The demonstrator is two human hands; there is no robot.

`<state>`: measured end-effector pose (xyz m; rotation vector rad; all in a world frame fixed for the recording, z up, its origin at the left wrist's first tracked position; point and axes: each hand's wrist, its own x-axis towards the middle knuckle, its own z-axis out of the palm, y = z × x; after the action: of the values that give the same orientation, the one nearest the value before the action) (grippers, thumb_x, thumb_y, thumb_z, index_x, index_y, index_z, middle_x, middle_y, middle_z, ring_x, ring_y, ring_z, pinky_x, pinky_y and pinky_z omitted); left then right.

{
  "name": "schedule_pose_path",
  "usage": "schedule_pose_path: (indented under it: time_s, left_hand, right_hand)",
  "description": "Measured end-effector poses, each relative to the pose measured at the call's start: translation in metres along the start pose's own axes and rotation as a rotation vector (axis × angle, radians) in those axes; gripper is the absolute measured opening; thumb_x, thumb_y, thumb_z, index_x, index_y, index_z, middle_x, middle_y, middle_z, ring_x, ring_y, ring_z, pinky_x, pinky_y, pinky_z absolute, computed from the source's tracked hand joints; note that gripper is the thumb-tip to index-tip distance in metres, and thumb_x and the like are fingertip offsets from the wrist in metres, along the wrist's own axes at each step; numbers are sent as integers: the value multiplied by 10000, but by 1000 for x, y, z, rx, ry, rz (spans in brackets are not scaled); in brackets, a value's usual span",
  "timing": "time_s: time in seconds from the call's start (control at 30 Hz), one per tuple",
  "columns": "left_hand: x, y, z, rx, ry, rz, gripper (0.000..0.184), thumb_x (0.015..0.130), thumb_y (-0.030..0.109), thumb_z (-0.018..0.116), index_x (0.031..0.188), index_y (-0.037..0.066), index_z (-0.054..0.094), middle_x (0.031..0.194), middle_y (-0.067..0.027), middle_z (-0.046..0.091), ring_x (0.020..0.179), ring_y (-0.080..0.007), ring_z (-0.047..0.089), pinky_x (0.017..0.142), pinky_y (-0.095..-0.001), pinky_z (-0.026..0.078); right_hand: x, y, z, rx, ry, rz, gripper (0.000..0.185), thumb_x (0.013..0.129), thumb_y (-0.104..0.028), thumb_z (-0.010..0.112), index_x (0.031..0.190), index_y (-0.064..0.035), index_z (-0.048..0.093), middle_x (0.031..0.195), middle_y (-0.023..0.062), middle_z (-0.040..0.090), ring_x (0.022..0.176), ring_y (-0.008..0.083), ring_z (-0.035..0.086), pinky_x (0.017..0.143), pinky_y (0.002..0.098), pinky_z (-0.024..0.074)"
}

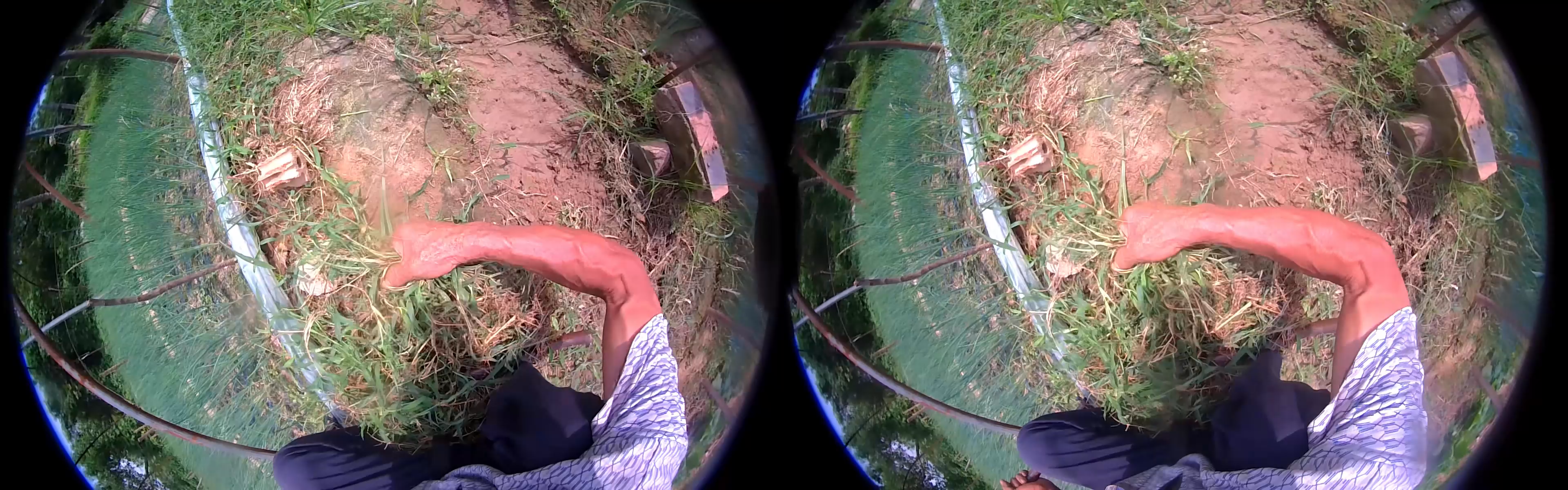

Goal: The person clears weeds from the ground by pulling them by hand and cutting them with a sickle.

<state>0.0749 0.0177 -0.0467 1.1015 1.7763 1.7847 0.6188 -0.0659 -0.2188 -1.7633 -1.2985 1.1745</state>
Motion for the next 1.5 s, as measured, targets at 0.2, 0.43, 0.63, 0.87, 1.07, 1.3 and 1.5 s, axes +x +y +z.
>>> schedule_pose_path:
  time_s: [0.2,0.43,0.63,0.87,1.07,1.3,1.5]
  left_hand:
    - [1,3,-1,-7,28,-13,166,840,173,616,799,102,472,673,-24,380,572,-182,403,523,-341,396]
    - [-1,12,0,10,79,-12,205,839,175,617,738,106,452,618,-4,346,521,-165,374,495,-331,369]
    - [0,22,-2,18,145,-13,247,839,176,617,686,109,435,571,13,317,478,-151,350,471,-323,346]
    - [17,36,-21,54,317,17,301,838,178,618,626,113,414,516,33,283,427,-134,321,443,-313,319]
    - [24,36,-27,32,267,-5,331,818,172,627,593,120,389,507,34,277,419,-139,318,448,-319,314]
    - [-8,43,-5,-55,343,-2,363,808,165,632,584,135,348,518,27,278,434,-142,323,474,-312,307]
    - [-14,42,-8,-58,166,31,419,891,208,596,600,143,302,552,36,202,476,-123,268,526,-297,295]
  right_hand:
    - [65,102,-97,-396,692,109,449,826,-155,553,1261,-73,478,1238,250,515,928,407,606,763,481,508]
    - [78,215,-113,-507,879,473,378,815,-94,520,1192,-82,549,979,177,640,793,389,620,714,492,515]
    - [52,201,-119,-221,551,466,351,822,-221,489,962,77,613,923,344,597,927,428,612,814,497,481]
    - [-38,112,-28,139,537,357,378,848,-297,526,866,79,554,587,215,524,523,347,528,516,448,445]
    - [-111,-15,117,103,-287,-77,253,823,-247,590,917,-13,578,680,195,586,645,381,598,583,471,481]
    - [-116,26,95,-179,469,96,278,790,-221,610,950,-4,540,936,191,547,820,397,575,705,474,494]
    - [-145,126,77,-144,310,421,609,842,-189,558,1385,-85,302,835,258,610,772,396,611,698,463,493]
